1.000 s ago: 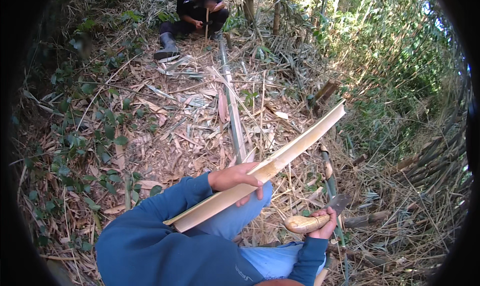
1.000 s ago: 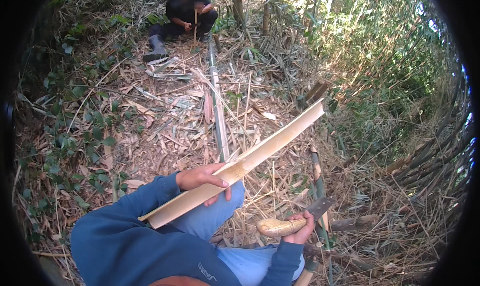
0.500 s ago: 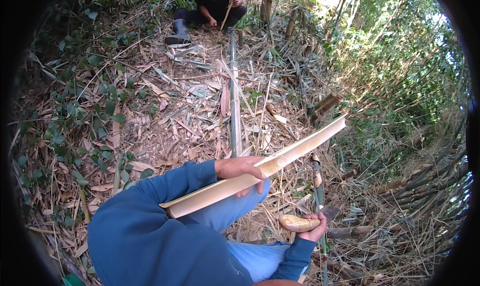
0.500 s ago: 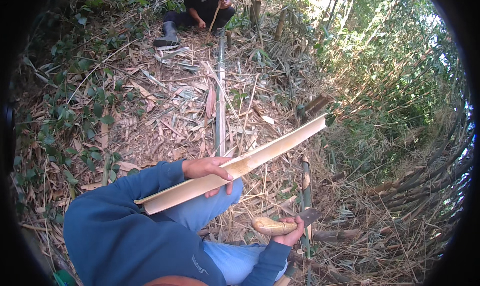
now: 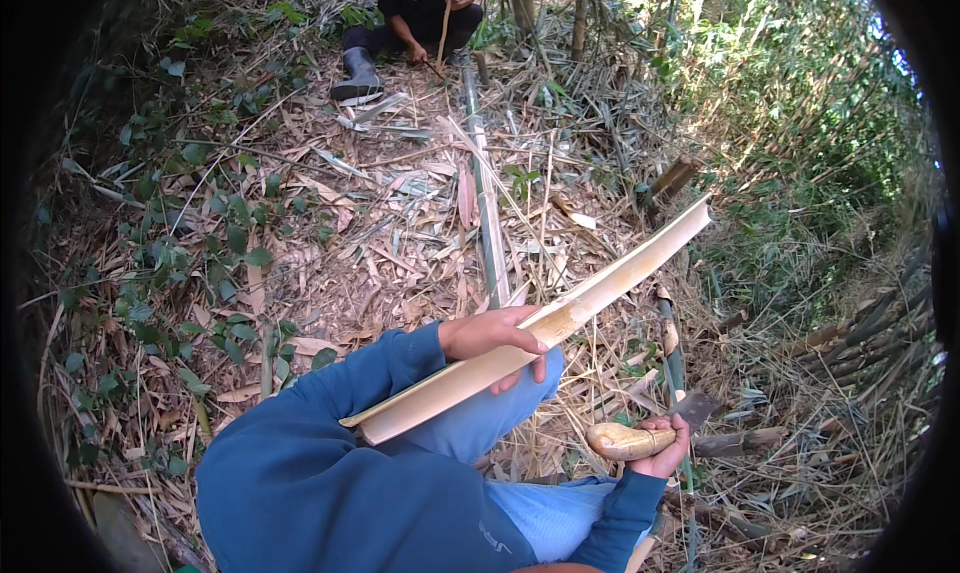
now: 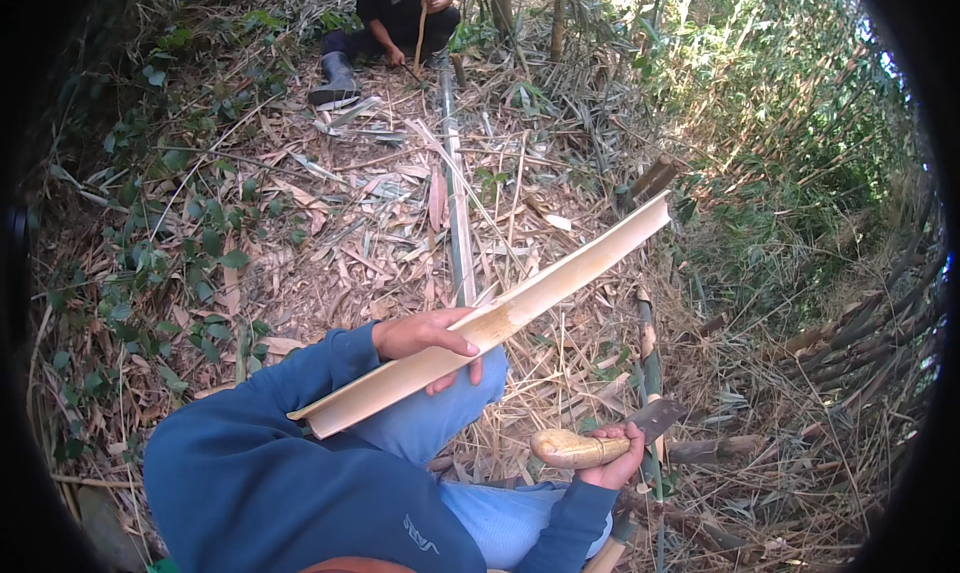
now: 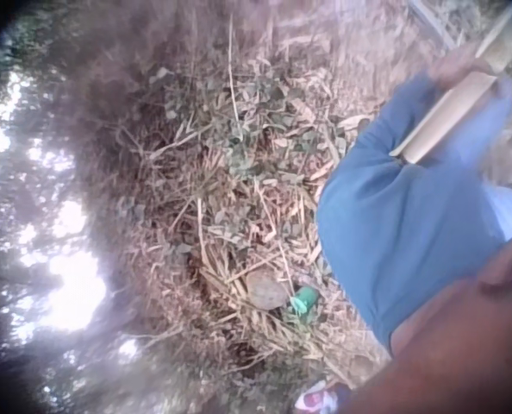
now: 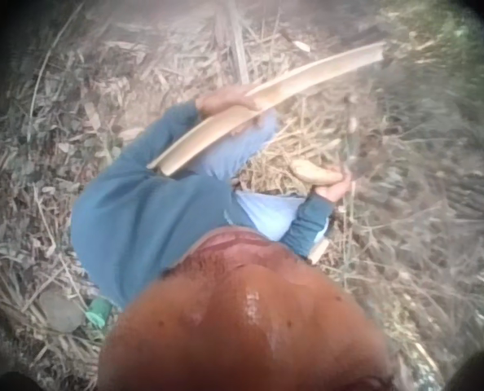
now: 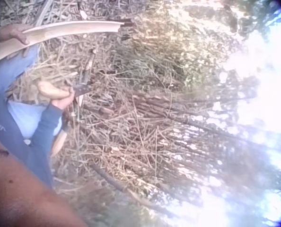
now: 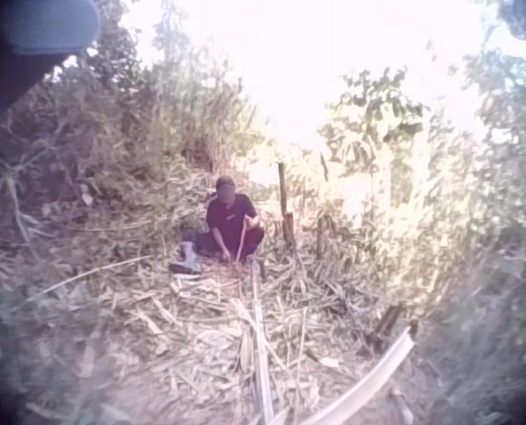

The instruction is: The person uses a machete to split a long bamboo stalk into thinner strips. They hold the bamboo with one hand and repeatedly strike it with the machete to separate the layers.

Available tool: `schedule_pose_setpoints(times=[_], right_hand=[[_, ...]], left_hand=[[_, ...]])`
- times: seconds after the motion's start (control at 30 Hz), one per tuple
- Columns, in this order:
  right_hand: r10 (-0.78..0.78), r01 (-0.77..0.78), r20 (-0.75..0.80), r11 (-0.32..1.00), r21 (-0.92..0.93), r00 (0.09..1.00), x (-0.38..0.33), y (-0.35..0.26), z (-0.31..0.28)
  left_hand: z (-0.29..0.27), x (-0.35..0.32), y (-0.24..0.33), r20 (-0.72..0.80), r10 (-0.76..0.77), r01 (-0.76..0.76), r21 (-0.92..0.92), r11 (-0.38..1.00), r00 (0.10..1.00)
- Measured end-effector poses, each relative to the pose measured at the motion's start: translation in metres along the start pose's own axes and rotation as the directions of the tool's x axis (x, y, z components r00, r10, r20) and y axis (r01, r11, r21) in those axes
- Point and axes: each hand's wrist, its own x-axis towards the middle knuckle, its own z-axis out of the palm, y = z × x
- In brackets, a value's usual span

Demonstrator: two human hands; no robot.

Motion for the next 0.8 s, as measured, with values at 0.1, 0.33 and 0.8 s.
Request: schedule_pose_setpoints(times=[0.1,0.33,0.8], right_hand=[[-0.034,0.034,-0.008,0.999,-0.014,0.999,-0.003,0.004,0.008],[-0.008,0.008,0.028,1.000,0.000,1.000,0.002,0.005,0.011],[-0.194,0.236,0.156,0.913,-0.333,0.969,-0.010,0.017,0.014]], left_hand=[[-0.006,0.005,-0.005,0.017,0.004,-0.003,-0.020,1.000,1.000],[-0.005,0.002,-0.004,-0.004,-0.005,0.004,-0.040,0.999,1.000],[0.001,0.005,-0.001,-0.005,-0.009,0.009,-0.050,0.999,1.000]])
